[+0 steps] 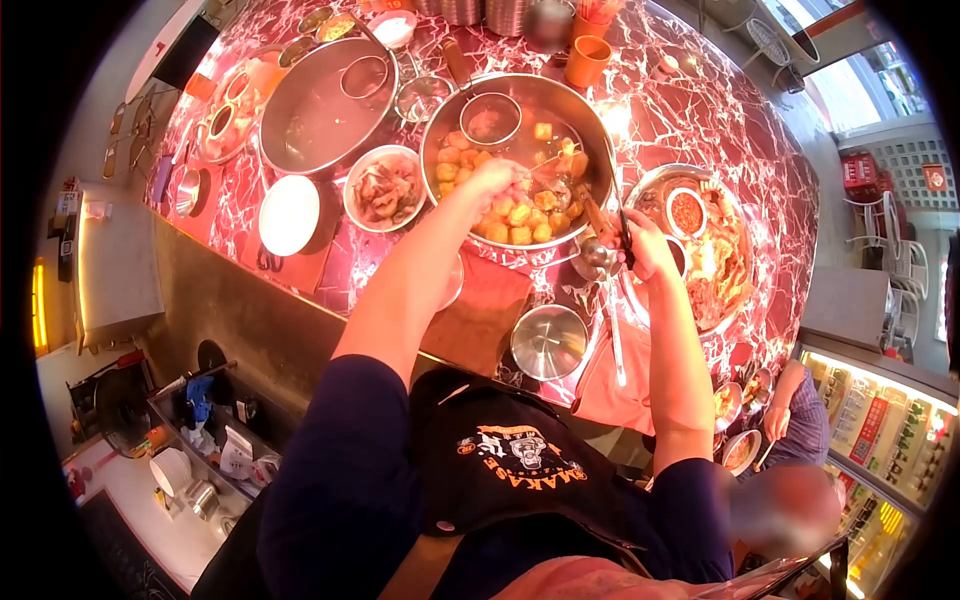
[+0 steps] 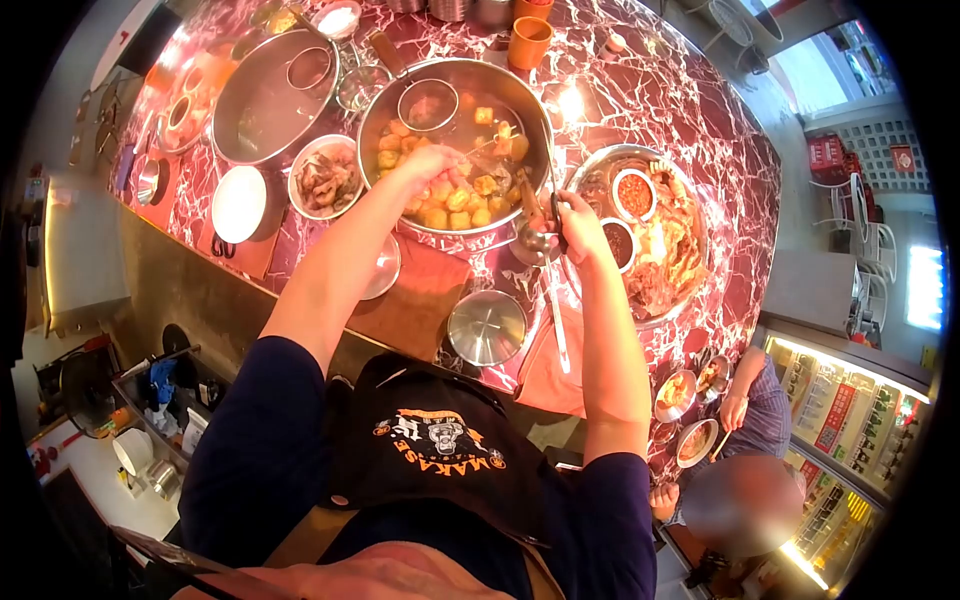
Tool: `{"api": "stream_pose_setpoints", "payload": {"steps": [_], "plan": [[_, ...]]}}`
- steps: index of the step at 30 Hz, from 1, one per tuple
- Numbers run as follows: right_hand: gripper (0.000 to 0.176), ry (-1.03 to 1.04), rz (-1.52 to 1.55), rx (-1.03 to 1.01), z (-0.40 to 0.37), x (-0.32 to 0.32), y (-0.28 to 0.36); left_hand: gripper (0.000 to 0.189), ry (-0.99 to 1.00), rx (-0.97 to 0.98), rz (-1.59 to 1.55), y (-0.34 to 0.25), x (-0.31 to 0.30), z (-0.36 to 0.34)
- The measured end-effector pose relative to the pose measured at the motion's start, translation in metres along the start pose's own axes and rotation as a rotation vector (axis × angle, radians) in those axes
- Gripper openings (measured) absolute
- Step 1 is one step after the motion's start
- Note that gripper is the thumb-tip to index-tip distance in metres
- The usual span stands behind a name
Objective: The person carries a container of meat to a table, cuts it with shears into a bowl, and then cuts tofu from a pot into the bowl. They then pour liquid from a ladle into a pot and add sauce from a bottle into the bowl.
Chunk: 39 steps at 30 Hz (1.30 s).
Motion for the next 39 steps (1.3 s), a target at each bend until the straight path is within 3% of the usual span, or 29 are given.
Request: {"api": "stream_pose_setpoints", "payload": {"steps": [2,3,4,6,10,14,16,18,22,24,26,29,30,32,35,39], "plan": [[0.033,-0.032,-0.136,-0.12,0.0,-0.014,-0.004,0.02,-0.007,0.02,-0.025,-0.015,0.001,-0.021],[0.044,-0.057,-0.367,-0.11,-0.018,-0.01,0.011,0.02,-0.023,0.037,-0.066,-0.021,0.003,-0.033],[0.044,-0.054,-0.365,-0.112,-0.027,-0.012,0.011,0.021,-0.041,0.054,-0.109,-0.027,0.004,-0.047],[0.054,-0.261,-0.925,-0.525,-0.056,-0.012,0.03,0.022,-0.084,0.091,-0.125,-0.035,0.003,-0.079],[0.066,-0.184,-1.092,-0.454,-0.135,0.026,0.053,0.022,-0.176,0.204,-0.223,-0.025,-0.011,-0.138],[0.075,-0.031,-1.328,-0.476,-0.174,0.068,0.03,0.02,-0.345,0.316,-0.238,0.0,-0.027,-0.212],[0.076,0.034,-1.391,-0.407,-0.167,0.092,0.016,0.018,-0.4,0.337,-0.213,0.022,-0.033,-0.247],[0.075,0.075,-1.454,-0.597,-0.148,0.115,-0.004,0.019,-0.532,0.292,-0.152,0.037,-0.036,-0.286],[0.071,0.243,-1.601,-0.531,-0.123,0.186,-0.028,0.02,-0.637,0.185,-0.123,0.108,-0.036,-0.315],[0.052,0.255,-1.586,-0.7,-0.104,0.202,-0.053,0.02,-0.644,0.179,-0.185,0.123,-0.029,-0.317],[0.039,0.384,-1.627,-0.589,-0.076,0.201,-0.076,0.02,-0.666,0.214,-0.241,0.145,-0.026,-0.311],[0.033,0.45,-1.626,-0.675,-0.09,0.184,-0.062,0.02,-0.658,0.208,-0.33,0.157,-0.026,-0.306],[0.038,0.405,-1.741,-0.465,-0.093,0.175,-0.056,0.02,-0.648,0.214,-0.357,0.157,-0.026,-0.307],[0.047,0.292,-1.675,-0.66,-0.111,0.161,-0.04,0.02,-0.642,0.205,-0.375,0.151,-0.027,-0.311],[0.059,0.264,-1.691,-0.606,-0.11,0.179,-0.048,0.02,-0.617,0.187,-0.365,0.146,-0.025,-0.316],[0.063,0.41,-1.378,-0.719,-0.082,0.191,-0.086,0.022,-0.603,0.12,-0.267,0.146,-0.031,-0.314]]}}
Point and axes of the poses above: each hand's wrist, its own z-axis towards the middle knuckle, its own x-axis out of the palm, y = z × x, the point moved 5 cm from there along z, towards the middle knuckle, and after that the axes turned 1 degree about z, right-handed, at the moved point
